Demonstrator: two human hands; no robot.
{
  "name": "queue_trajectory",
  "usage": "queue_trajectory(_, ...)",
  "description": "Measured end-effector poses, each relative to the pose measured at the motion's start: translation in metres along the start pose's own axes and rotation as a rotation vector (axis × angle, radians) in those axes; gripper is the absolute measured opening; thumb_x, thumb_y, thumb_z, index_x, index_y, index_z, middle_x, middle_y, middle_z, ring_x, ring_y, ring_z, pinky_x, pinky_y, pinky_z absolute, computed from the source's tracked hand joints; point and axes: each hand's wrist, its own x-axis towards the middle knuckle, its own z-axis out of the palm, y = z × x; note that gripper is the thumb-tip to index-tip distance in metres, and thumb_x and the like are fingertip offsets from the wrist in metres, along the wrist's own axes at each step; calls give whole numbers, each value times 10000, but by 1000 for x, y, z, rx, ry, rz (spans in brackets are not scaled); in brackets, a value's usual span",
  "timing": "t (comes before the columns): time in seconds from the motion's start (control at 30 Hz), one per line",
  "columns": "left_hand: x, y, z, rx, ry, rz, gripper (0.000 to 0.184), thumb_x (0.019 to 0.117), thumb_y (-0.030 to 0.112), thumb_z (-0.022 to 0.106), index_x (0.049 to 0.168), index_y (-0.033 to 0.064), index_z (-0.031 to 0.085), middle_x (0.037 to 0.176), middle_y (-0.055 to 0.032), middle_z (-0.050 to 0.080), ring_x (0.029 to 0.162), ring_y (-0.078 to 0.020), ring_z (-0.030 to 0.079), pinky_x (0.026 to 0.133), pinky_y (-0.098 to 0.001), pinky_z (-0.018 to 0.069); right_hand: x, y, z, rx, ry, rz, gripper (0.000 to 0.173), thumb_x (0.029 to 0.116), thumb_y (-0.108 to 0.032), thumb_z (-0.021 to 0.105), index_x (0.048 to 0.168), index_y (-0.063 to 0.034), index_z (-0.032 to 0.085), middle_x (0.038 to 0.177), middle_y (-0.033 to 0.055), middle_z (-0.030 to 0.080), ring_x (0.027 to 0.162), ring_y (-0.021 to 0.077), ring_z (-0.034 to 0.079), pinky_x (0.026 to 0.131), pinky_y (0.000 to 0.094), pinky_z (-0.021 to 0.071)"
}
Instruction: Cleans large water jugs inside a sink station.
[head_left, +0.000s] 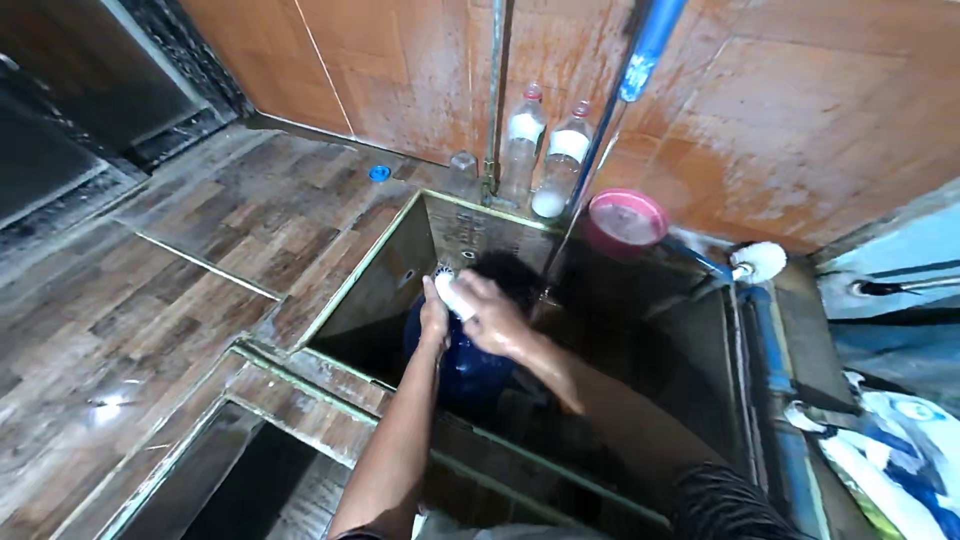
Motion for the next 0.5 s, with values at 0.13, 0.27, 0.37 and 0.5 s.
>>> queue_trajectory(0.13, 7, -6, -1, -165, -91, -28, 754, 1090, 550, 82, 1336, -2, 534, 1123, -179, 648, 994, -227, 635, 870, -415, 535, 9, 14, 46, -187, 243, -245, 337, 945, -86, 622, 1270, -31, 692, 1390, 183, 629, 1377, 398, 512, 1126, 577, 401)
queue_trajectory(0.27, 13, -2, -6, -107, -187, -80, 840, 1059, 617, 51, 1335, -1, 550, 1139, -187, 653, 1005, -244, 636, 872, -429, 530, 25, 20, 53, -282, 470, -356, 172, 925, -127, 661, 977, 21, 732, 1012, 193, 731, 1044, 380, 695, 854, 554, 551)
queue_trajectory(0.37, 22, -3, -12, -153, -270, -105, 899, 1036, 650, 6, 1353, 4, 543, 1206, -201, 640, 1076, -270, 623, 922, -458, 518, 35, 12, 53, -293, 420, -250, 201, 929, -139, 663, 1024, 15, 752, 1038, 193, 744, 1059, 396, 695, 835, 565, 562)
queue_trajectory(0.5, 15, -7, -3, -49, -245, -24, 816, 1071, 585, 43, 1478, 13, 460, 1448, -215, 531, 1317, -288, 526, 1080, -488, 439, 49, -18, 17, -8, 211, 318, 340, 1026, -240, 598, 1199, 37, 691, 1189, 268, 692, 1173, 437, 642, 986, 630, 487)
